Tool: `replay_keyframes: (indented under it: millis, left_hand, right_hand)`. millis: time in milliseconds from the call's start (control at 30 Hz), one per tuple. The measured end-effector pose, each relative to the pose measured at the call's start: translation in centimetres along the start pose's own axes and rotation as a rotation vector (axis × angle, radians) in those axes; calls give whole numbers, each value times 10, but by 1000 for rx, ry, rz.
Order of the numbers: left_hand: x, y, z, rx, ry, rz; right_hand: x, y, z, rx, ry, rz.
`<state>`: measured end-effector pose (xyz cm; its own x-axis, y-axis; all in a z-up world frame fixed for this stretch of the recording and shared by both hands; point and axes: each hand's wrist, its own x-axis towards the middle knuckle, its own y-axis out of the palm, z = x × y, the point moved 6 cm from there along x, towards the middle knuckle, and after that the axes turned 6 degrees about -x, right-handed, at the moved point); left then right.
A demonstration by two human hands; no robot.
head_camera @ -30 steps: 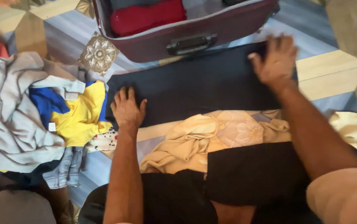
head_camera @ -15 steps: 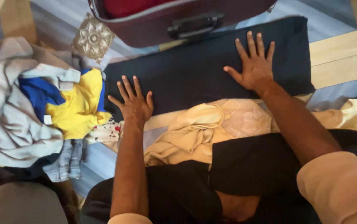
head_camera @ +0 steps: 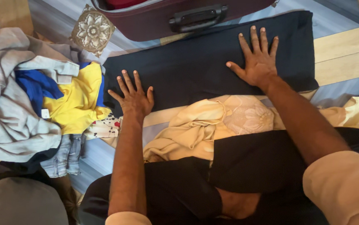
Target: The person folds a dark t-shirt and a light-colored button-up shirt on the floor. They smooth the garments, fold them into compact rectangles, and place the folded t-shirt into an open suitcase. The person then begins folding the second shirt.
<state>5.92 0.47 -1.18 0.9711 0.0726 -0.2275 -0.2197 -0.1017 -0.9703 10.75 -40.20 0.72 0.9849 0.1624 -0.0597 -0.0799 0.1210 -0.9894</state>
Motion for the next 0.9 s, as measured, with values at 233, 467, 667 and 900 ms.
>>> replay_keyframes:
  millis: [233, 467, 667, 900]
  left_hand:
    - [-1, -8, 0, -1, 25, -9]
    - [-13, -24, 9, -98, 108, -154]
    - [-8, -30, 14, -139, 220, -222]
    - [-3, -30, 18, -168, 256, -190]
  right_hand:
    - [3, 1, -4, -7, -44, 21]
    - [-14, -12, -28, 37, -23, -110]
    - [-10, -12, -45, 23, -133, -103]
    - [1, -20, -61, 15, -236, -127]
